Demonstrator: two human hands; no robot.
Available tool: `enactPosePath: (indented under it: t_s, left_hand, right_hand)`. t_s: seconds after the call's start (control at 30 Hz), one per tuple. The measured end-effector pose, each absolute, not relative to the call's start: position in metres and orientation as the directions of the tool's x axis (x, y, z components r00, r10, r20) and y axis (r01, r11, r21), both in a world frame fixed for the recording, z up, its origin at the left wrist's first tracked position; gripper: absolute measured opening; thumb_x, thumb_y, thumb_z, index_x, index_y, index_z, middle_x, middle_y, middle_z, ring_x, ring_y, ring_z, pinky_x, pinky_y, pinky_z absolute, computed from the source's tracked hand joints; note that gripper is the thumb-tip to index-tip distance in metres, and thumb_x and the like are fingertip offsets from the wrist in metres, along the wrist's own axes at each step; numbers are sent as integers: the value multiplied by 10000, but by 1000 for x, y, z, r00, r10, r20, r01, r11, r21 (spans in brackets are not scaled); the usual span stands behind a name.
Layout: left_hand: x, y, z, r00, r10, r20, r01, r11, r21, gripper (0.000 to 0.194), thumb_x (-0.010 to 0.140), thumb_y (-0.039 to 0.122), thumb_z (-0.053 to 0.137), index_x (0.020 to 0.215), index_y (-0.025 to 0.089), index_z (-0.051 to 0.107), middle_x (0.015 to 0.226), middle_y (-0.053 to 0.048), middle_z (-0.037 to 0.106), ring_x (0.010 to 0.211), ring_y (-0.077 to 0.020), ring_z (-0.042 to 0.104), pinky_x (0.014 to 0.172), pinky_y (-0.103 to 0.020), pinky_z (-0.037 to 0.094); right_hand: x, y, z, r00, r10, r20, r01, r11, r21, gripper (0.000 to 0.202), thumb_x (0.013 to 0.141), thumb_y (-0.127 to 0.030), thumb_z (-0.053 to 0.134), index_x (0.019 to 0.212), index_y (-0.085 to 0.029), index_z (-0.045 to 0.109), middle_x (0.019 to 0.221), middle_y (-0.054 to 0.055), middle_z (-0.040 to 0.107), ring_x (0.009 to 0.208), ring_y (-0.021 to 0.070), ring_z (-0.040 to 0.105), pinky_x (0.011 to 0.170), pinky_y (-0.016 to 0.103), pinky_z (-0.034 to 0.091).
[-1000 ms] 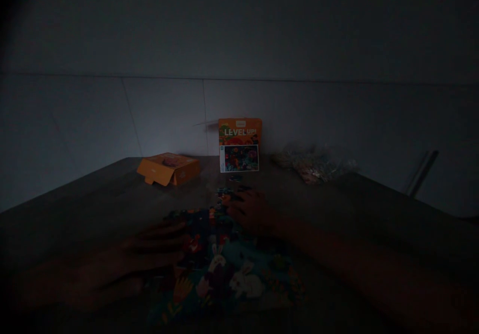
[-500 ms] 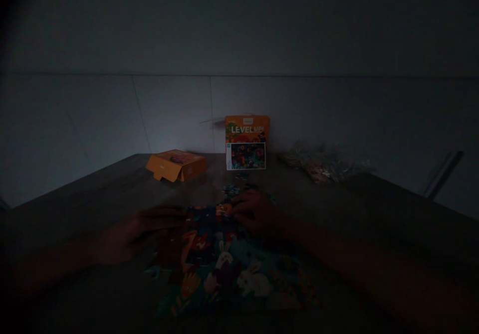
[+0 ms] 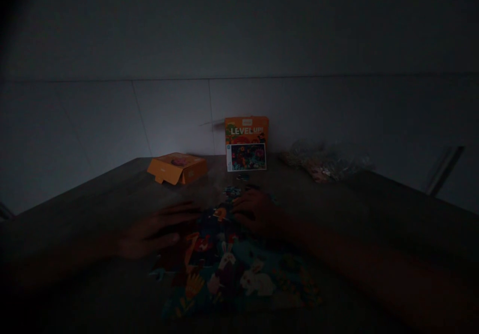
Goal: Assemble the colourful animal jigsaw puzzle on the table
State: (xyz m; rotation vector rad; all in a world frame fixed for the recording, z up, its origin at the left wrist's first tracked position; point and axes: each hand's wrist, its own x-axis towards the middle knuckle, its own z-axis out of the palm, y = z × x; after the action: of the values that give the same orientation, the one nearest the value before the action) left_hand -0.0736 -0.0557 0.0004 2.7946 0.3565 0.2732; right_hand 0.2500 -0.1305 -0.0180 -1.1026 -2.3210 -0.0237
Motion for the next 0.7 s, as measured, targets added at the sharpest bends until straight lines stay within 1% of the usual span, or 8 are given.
enactPosePath:
  t_s: [0.07, 0.13, 0.2, 0.27, 0.37, 0.47, 0.57, 0.7]
  left_hand:
    - [-60, -49, 3, 964, 227, 137, 174, -931, 320, 528, 1008, 363, 438, 1515, 276, 318, 1602, -64, 262, 1477, -297, 213, 1174, -557, 254]
    - [-45, -44, 6, 980, 142, 141, 92, -945, 313, 521, 1009, 354, 435, 1511, 259, 333, 1610, -64, 238, 1486, -298, 178, 1187, -558, 214]
    - [-33, -41, 8, 988, 41, 150, -8, -951, 310, 503, 1003, 332, 447, 1492, 238, 376, 1595, -72, 277, 1485, -300, 180, 1190, -554, 204]
    - [-27, -39, 8, 984, -4, 179, -60, -949, 311, 475, 996, 301, 465, 1463, 223, 428, 1549, -85, 377, 1473, -293, 228, 1186, -541, 228]
    - [-25, -37, 3, 961, 56, 270, -39, -941, 335, 371, 994, 237, 465, 1351, 203, 563, 1423, -102, 542, 1406, -258, 379, 1161, -483, 308]
    - [-23, -33, -4, 926, 140, 351, -7, -923, 386, 248, 990, 233, 486, 1045, 175, 722, 1259, -111, 653, 1242, -229, 554, 1072, -403, 424]
    - [-18, -31, -11, 894, 220, 390, 35, -903, 429, 194, 925, 293, 619, 820, 156, 708, 1135, -94, 686, 1085, -214, 624, 938, -343, 500]
    - [-14, -32, -16, 844, 367, 391, 161, -869, 467, 174, 874, 306, 681, 789, 154, 681, 967, -59, 700, 921, -180, 649, 816, -288, 520]
  right_hand:
    - [248, -134, -14, -536, 704, 466, 701, 679, -218, 273, 949, -311, 523, 1088, -200, 729, 1139, 100, 715, 1081, 254, 624, 979, 473, 434]
    - [247, -136, -12, -567, 701, 433, 684, 693, -228, 326, 981, -337, 470, 1165, -203, 703, 1217, 103, 686, 1130, 250, 596, 1006, 468, 418]
    - [246, -138, -10, -588, 701, 403, 672, 701, -239, 368, 1000, -342, 426, 1246, -202, 661, 1279, 102, 655, 1191, 253, 554, 1037, 475, 394]
    - [246, -138, -10, -601, 700, 386, 664, 706, -248, 386, 1009, -339, 401, 1289, -207, 632, 1313, 96, 635, 1230, 255, 524, 1054, 486, 378]
    - [246, -139, -9, -592, 701, 397, 662, 704, -256, 386, 1019, -332, 372, 1254, -217, 656, 1297, 90, 646, 1219, 247, 531, 1048, 475, 390]
    - [245, -139, -8, -573, 711, 408, 675, 691, -258, 402, 1025, -343, 356, 1194, -202, 692, 1267, 93, 663, 1192, 246, 548, 1030, 452, 409]
    - [246, -138, -9, -569, 722, 392, 686, 680, -257, 400, 1022, -353, 369, 1207, -195, 686, 1295, 97, 643, 1197, 246, 543, 1028, 436, 412]
    - [248, -136, -13, -565, 725, 394, 687, 678, -263, 383, 1019, -355, 382, 1220, -215, 677, 1302, 78, 640, 1205, 231, 541, 1036, 420, 410]
